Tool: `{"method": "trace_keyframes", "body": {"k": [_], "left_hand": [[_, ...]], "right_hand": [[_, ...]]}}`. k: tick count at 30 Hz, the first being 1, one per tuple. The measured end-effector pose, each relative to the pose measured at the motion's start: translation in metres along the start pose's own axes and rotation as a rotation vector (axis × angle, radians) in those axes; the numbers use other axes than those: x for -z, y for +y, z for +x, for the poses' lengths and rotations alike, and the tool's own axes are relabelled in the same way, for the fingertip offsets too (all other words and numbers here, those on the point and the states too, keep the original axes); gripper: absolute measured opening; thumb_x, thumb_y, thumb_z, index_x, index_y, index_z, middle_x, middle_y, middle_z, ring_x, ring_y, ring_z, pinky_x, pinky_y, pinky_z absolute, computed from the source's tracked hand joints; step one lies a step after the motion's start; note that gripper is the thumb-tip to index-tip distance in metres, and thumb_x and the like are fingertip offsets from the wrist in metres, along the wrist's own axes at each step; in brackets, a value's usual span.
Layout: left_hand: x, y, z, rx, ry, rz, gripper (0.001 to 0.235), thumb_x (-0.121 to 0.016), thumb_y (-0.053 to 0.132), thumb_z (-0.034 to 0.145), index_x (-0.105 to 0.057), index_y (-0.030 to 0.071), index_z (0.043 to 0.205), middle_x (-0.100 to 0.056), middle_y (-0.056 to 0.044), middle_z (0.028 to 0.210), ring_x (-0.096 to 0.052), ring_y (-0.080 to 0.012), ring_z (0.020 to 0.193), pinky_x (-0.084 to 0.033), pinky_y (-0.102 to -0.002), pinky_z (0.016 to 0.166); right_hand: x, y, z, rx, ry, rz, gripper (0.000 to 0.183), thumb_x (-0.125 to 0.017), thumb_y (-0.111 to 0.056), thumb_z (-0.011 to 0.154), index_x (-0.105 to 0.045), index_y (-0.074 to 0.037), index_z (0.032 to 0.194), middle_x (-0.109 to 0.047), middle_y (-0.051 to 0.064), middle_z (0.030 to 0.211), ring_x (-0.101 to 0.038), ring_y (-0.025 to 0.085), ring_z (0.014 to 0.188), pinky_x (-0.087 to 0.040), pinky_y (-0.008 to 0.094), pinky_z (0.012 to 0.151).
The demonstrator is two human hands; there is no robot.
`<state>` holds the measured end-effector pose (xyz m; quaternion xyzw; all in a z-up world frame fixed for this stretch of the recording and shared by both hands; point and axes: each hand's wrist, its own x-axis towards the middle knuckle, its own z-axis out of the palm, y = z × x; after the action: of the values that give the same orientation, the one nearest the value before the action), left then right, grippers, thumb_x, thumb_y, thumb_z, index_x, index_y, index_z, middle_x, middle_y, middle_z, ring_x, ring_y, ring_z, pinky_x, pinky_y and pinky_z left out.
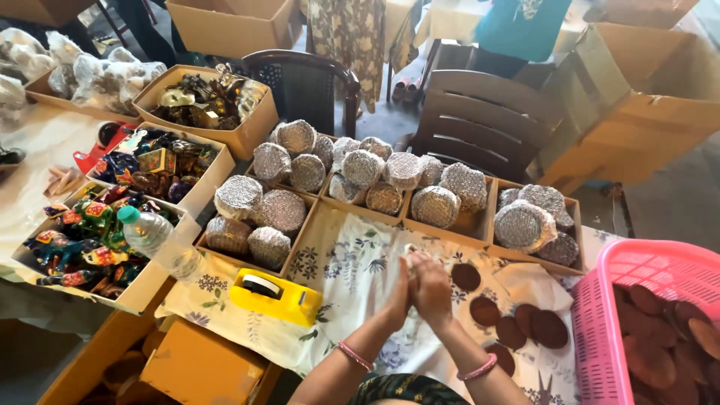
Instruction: The person wraps wooden disks in plastic material by hand, placing the wrapped items into wooden tray compartments.
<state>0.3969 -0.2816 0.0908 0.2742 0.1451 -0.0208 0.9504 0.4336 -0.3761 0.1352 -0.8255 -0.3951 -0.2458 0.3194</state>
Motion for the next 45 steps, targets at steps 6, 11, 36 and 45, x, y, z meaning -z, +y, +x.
{"method": "trace_keyframes", "body": {"k": [6,11,36,45], "left_hand": [[-0.001,-0.013,-0.010,-0.100,0.117,0.950,0.076,-0.053,0.070,0.095,-0.070,0.000,0.120,-0.071,-0.017,0.110,-0.067,-0.0185,0.090,-0.050,-0.036,0.080],[-0.024,0.011,0.000,-0.020,0.113,0.081,0.068,-0.048,0.070,0.090,-0.064,0.017,0.130,-0.071,0.004,0.117,-0.068,-0.0061,0.104,-0.052,-0.025,0.093],[-0.033,0.026,-0.008,0.023,-0.031,-0.222,0.053,-0.046,0.050,0.104,-0.064,0.007,0.129,-0.074,-0.010,0.117,-0.070,-0.0233,0.109,-0.052,-0.041,0.101],[-0.061,0.026,-0.027,-0.260,0.119,1.318,0.067,-0.042,0.058,0.102,-0.054,0.005,0.143,-0.072,-0.016,0.096,-0.073,-0.0314,0.084,-0.056,-0.044,0.080]], "right_hand": [[-0.004,0.042,0.014,-0.922,-0.291,0.428,0.037,-0.066,-0.036,0.095,-0.077,-0.011,0.120,-0.081,0.017,0.113,-0.077,0.030,0.106,-0.057,0.038,0.093],[-0.012,-0.005,-0.006,-0.220,0.100,0.110,0.035,-0.061,-0.020,0.099,-0.066,-0.012,0.133,-0.068,0.008,0.137,-0.061,0.025,0.130,-0.046,0.042,0.114],[0.019,-0.013,-0.005,-0.290,0.298,0.241,0.038,-0.063,-0.011,0.099,-0.064,-0.007,0.136,-0.062,0.020,0.144,-0.055,0.033,0.135,-0.039,0.042,0.114],[-0.008,0.041,-0.004,-0.454,0.074,0.167,0.021,-0.064,-0.028,0.103,-0.075,-0.013,0.112,-0.074,0.007,0.125,-0.067,0.024,0.120,-0.050,0.037,0.107]]}}
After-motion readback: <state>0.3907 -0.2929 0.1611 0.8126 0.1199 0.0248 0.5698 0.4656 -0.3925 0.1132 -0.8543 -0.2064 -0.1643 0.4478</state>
